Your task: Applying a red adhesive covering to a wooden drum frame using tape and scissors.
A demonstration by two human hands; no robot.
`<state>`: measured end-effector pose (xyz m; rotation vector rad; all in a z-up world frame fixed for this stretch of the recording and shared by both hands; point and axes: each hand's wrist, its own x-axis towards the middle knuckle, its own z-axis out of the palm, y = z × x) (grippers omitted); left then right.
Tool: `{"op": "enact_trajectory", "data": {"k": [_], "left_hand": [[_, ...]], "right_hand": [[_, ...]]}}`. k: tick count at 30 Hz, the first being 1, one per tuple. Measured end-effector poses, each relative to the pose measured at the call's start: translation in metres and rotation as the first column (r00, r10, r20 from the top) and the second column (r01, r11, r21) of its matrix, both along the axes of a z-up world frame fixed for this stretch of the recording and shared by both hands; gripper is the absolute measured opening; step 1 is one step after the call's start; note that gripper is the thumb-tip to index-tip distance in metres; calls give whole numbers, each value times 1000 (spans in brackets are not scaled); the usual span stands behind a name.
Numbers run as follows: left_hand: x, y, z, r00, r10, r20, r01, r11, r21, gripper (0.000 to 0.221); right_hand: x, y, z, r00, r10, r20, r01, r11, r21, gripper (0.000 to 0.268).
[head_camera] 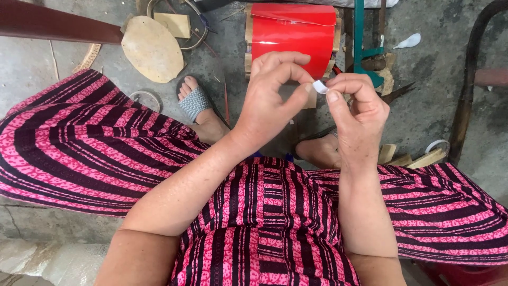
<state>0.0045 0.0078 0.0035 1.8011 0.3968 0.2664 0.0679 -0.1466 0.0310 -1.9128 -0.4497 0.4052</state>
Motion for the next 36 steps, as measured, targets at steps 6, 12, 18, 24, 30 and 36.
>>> {"op": "enact_trajectory", "data": {"k": [6,12,18,24,30,36], "left_hand": [[0,4,-6,999,30,-45,-32,999,-30,5],[0,26,-32,988,140,-67,-145,987,-76,10],[-1,25,-49,954,-201,-224,27,800,-599,60],[-2,23,-62,943,-288,-165,74,669,-740,45],[-4,24,-66,976,-185,-112,42,670,-742,20],[-4,24,-74,989,72,-131,-130,846,-517,7]], "right_hand": [[3,-2,-6,1000,0,-20,0,1000,-3,4],[12,-7,-29,999,4,-53,-4,1000,-8,4],[20,0,-40,983,165,-77,-162,986,42,3],[23,7,-37,974,224,-32,-223,974,43,5],[26,8,-35,972,233,-9,-233,972,7,7],[32,3,-49,976,214,32,-212,976,-50,9]]}}
